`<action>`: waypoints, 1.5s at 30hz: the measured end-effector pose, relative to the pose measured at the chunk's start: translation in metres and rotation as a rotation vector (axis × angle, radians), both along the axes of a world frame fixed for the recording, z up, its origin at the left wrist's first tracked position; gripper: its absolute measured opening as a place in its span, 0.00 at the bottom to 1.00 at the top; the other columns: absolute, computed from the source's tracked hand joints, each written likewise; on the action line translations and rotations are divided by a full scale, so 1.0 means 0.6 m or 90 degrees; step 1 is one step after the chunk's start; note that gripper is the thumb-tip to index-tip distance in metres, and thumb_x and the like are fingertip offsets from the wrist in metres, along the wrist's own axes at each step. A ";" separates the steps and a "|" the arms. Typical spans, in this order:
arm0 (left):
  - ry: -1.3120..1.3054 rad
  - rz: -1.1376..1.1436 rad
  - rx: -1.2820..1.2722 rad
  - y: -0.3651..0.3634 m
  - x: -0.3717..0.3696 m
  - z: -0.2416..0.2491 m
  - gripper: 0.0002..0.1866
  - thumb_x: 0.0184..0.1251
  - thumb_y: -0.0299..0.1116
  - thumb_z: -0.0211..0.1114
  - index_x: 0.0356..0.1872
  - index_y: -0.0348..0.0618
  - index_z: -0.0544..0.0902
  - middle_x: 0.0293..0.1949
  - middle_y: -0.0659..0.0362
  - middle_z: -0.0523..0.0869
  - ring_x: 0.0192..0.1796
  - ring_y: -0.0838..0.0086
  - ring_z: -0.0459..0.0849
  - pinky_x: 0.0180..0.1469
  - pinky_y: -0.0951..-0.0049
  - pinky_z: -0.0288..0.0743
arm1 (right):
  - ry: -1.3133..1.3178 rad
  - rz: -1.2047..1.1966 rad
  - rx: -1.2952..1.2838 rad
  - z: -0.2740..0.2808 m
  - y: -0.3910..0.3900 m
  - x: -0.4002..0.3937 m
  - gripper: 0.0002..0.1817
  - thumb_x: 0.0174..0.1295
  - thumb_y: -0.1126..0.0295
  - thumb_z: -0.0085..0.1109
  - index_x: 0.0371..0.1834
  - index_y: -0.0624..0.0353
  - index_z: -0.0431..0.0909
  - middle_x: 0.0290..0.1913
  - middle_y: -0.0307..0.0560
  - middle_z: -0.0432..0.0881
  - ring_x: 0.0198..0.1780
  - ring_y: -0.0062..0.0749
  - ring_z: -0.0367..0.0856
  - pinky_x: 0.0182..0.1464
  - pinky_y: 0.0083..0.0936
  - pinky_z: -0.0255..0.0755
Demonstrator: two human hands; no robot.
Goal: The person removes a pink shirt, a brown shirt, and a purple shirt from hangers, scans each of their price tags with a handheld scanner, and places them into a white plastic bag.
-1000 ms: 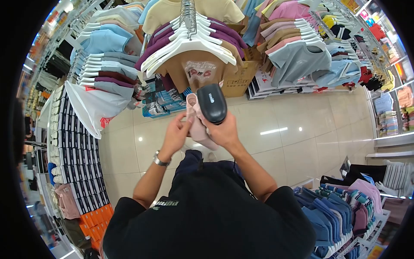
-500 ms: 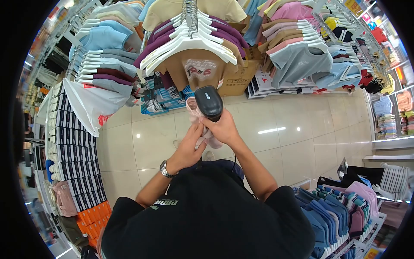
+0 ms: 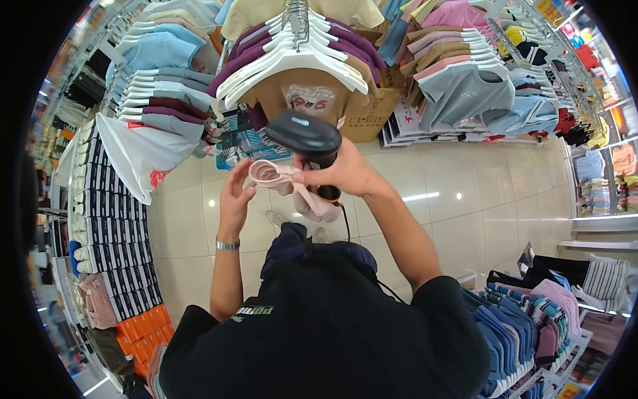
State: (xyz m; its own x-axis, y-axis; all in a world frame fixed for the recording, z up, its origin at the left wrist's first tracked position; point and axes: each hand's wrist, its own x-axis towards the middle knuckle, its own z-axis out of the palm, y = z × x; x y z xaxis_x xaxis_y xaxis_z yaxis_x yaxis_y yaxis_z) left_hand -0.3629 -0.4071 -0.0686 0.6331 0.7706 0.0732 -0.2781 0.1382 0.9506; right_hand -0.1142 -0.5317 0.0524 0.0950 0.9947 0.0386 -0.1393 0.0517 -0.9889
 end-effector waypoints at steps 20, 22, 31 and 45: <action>0.134 -0.277 0.102 -0.049 0.008 0.189 0.28 0.56 0.28 0.76 0.59 0.32 0.78 0.53 0.56 0.86 0.53 0.75 0.82 0.57 0.71 0.75 | -0.015 -0.301 -0.136 -0.057 -0.035 0.184 0.15 0.54 0.74 0.73 0.43 0.62 0.80 0.36 0.40 0.83 0.37 0.25 0.83 0.41 0.26 0.78; 0.147 -0.262 0.173 -0.044 0.007 0.206 0.23 0.57 0.25 0.75 0.55 0.32 0.80 0.49 0.57 0.87 0.50 0.75 0.83 0.54 0.72 0.77 | -0.102 -0.280 -0.205 -0.063 -0.038 0.147 0.15 0.54 0.72 0.74 0.43 0.63 0.81 0.37 0.41 0.83 0.37 0.24 0.83 0.40 0.26 0.78; 0.054 -0.096 0.185 -0.027 0.028 0.252 0.15 0.58 0.24 0.74 0.47 0.34 0.85 0.42 0.58 0.89 0.42 0.77 0.85 0.45 0.74 0.79 | 0.149 0.080 0.145 -0.101 0.010 -0.012 0.44 0.55 0.69 0.73 0.74 0.64 0.60 0.72 0.57 0.67 0.70 0.40 0.69 0.70 0.37 0.64; 0.226 0.146 0.540 0.037 -0.083 0.162 0.33 0.62 0.35 0.73 0.68 0.38 0.72 0.65 0.52 0.75 0.64 0.62 0.75 0.68 0.62 0.66 | 0.296 -0.130 -0.052 -0.108 0.108 -0.161 0.29 0.52 0.87 0.67 0.60 0.66 0.74 0.54 0.49 0.81 0.53 0.37 0.83 0.57 0.34 0.78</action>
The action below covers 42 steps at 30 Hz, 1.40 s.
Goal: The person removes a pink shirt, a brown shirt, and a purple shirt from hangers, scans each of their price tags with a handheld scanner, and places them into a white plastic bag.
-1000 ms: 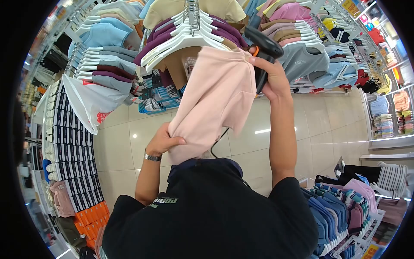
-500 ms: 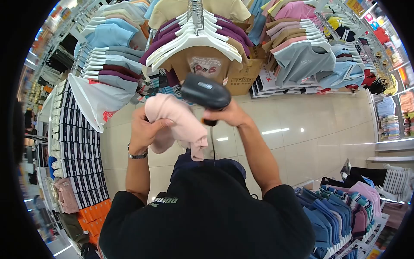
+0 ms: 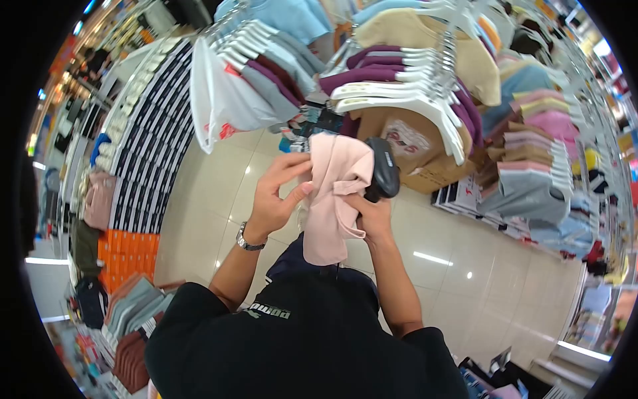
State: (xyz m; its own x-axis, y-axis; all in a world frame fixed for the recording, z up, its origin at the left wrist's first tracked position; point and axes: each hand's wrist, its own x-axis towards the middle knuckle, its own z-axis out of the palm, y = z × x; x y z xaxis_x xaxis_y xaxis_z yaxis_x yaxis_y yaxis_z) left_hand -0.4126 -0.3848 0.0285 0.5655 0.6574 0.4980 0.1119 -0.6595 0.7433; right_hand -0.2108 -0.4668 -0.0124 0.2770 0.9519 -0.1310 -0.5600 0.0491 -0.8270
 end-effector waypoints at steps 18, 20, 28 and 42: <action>-0.517 0.234 -0.649 0.138 -0.244 -0.079 0.25 0.69 0.31 0.63 0.63 0.29 0.70 0.53 0.49 0.84 0.52 0.65 0.85 0.56 0.66 0.80 | -0.330 0.383 0.089 0.093 0.337 -0.252 0.21 0.65 0.68 0.67 0.58 0.66 0.77 0.53 0.45 0.83 0.50 0.26 0.81 0.49 0.25 0.77; -0.619 0.224 -0.778 0.168 -0.297 -0.057 0.27 0.69 0.34 0.63 0.63 0.28 0.70 0.52 0.47 0.84 0.50 0.64 0.86 0.53 0.66 0.81 | -0.334 0.322 0.086 0.101 0.394 -0.279 0.16 0.65 0.70 0.66 0.53 0.67 0.79 0.48 0.46 0.85 0.41 0.25 0.85 0.35 0.22 0.79; -0.559 0.077 -0.928 0.320 -0.397 -0.100 0.25 0.69 0.39 0.64 0.59 0.31 0.73 0.46 0.47 0.85 0.40 0.66 0.87 0.41 0.68 0.85 | -0.538 0.136 0.048 0.030 0.545 -0.410 0.27 0.53 0.63 0.79 0.49 0.67 0.77 0.40 0.43 0.84 0.39 0.25 0.80 0.45 0.23 0.74; -0.717 0.167 -0.882 0.517 -0.351 -0.174 0.18 0.77 0.38 0.48 0.56 0.39 0.78 0.45 0.52 0.87 0.44 0.66 0.89 0.45 0.66 0.86 | -0.535 0.198 -0.011 0.032 0.549 -0.389 0.08 0.53 0.76 0.63 0.36 0.66 0.78 0.27 0.38 0.79 0.28 0.20 0.74 0.33 0.25 0.70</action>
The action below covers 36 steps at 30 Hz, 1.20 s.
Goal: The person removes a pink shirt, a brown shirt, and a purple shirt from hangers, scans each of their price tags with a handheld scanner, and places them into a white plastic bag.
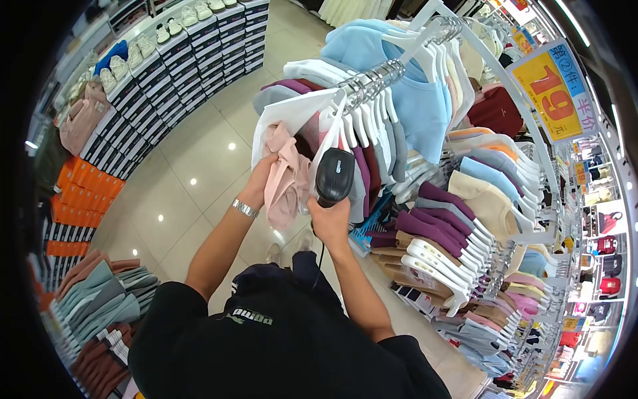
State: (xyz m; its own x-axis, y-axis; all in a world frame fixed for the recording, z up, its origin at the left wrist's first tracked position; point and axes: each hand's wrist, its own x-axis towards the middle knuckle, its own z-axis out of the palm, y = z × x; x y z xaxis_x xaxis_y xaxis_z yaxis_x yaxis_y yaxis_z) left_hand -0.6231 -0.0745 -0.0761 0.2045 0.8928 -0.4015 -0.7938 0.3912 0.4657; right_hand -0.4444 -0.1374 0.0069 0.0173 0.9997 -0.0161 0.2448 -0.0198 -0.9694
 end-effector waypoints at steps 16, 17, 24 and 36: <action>0.102 0.219 -0.079 0.166 0.048 -0.149 0.20 0.80 0.35 0.50 0.67 0.39 0.71 0.61 0.53 0.78 0.57 0.66 0.83 0.54 0.67 0.83 | 0.040 0.093 -0.026 -0.010 0.020 0.043 0.11 0.54 0.75 0.66 0.40 0.66 0.78 0.29 0.36 0.78 0.31 0.19 0.72 0.35 0.23 0.70; 0.136 0.196 -0.100 0.158 0.050 -0.151 0.20 0.80 0.35 0.50 0.67 0.39 0.71 0.62 0.54 0.78 0.58 0.67 0.82 0.55 0.68 0.81 | 0.045 0.093 -0.032 -0.013 0.025 0.047 0.12 0.54 0.75 0.66 0.40 0.66 0.78 0.30 0.37 0.79 0.31 0.18 0.72 0.36 0.23 0.70; 0.246 -0.038 0.023 0.063 0.034 -0.054 0.11 0.72 0.29 0.59 0.50 0.39 0.82 0.41 0.54 0.86 0.44 0.71 0.86 0.47 0.69 0.82 | 0.036 0.092 -0.081 -0.027 0.036 0.056 0.18 0.55 0.74 0.70 0.48 0.66 0.79 0.39 0.40 0.83 0.39 0.21 0.78 0.45 0.24 0.72; 1.111 -0.530 0.468 -0.013 -0.021 -0.048 0.16 0.64 0.34 0.62 0.47 0.32 0.80 0.42 0.41 0.86 0.47 0.47 0.84 0.53 0.55 0.76 | 0.079 0.071 -0.101 -0.031 0.024 0.045 0.13 0.55 0.74 0.70 0.41 0.66 0.80 0.34 0.37 0.81 0.35 0.19 0.75 0.40 0.22 0.71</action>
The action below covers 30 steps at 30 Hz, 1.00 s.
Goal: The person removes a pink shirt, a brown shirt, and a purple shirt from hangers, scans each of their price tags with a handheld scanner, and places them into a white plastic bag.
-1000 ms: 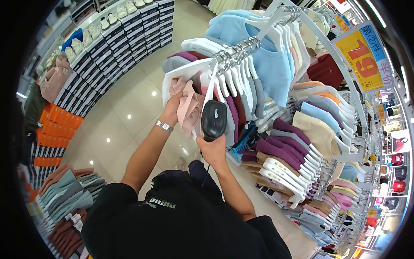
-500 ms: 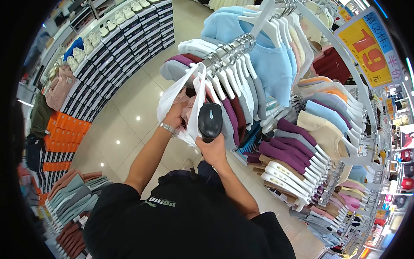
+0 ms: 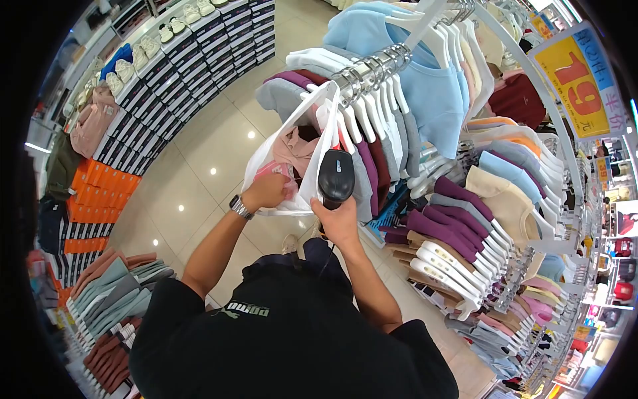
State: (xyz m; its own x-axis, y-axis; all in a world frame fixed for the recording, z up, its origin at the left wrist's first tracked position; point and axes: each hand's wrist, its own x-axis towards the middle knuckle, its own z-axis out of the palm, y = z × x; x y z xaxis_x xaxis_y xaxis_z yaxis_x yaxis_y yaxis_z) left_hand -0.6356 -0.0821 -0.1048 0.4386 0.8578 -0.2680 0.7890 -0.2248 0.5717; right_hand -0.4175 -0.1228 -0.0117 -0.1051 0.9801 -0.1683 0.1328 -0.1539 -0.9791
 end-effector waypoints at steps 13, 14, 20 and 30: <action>0.059 0.139 0.426 0.031 0.065 0.064 0.43 0.39 0.33 0.81 0.63 0.43 0.72 0.64 0.41 0.69 0.72 0.44 0.61 0.70 0.57 0.63 | -0.014 -0.027 0.042 0.010 -0.033 -0.016 0.19 0.54 0.72 0.71 0.47 0.67 0.79 0.40 0.43 0.84 0.41 0.23 0.79 0.47 0.25 0.74; 0.148 0.093 0.339 0.034 0.066 0.056 0.40 0.54 0.32 0.69 0.70 0.33 0.65 0.71 0.39 0.62 0.76 0.42 0.55 0.72 0.50 0.61 | 0.004 -0.025 0.052 0.011 -0.033 -0.019 0.19 0.54 0.72 0.71 0.47 0.66 0.79 0.40 0.43 0.84 0.41 0.24 0.79 0.46 0.26 0.74; -0.050 0.196 0.299 0.047 0.080 -0.042 0.36 0.68 0.37 0.57 0.75 0.33 0.58 0.76 0.38 0.54 0.78 0.45 0.52 0.76 0.52 0.54 | 0.038 -0.045 0.116 0.052 -0.050 -0.045 0.17 0.54 0.73 0.66 0.48 0.62 0.80 0.37 0.39 0.82 0.39 0.21 0.76 0.45 0.26 0.74; -0.012 -0.010 0.131 0.161 0.053 -0.119 0.49 0.56 0.63 0.64 0.76 0.47 0.60 0.74 0.45 0.63 0.76 0.49 0.56 0.73 0.42 0.53 | 0.009 -0.048 0.129 0.044 -0.065 -0.018 0.29 0.51 0.71 0.71 0.58 0.67 0.73 0.45 0.48 0.83 0.45 0.31 0.83 0.48 0.28 0.77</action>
State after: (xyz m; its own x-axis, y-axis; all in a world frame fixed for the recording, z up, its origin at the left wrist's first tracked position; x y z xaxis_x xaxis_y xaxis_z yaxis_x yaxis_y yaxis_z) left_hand -0.6036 0.0146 -0.1760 0.4553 0.8868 -0.0795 0.7739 -0.3500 0.5278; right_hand -0.4283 -0.1620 0.0148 -0.0318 0.9989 0.0346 0.1145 0.0380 -0.9927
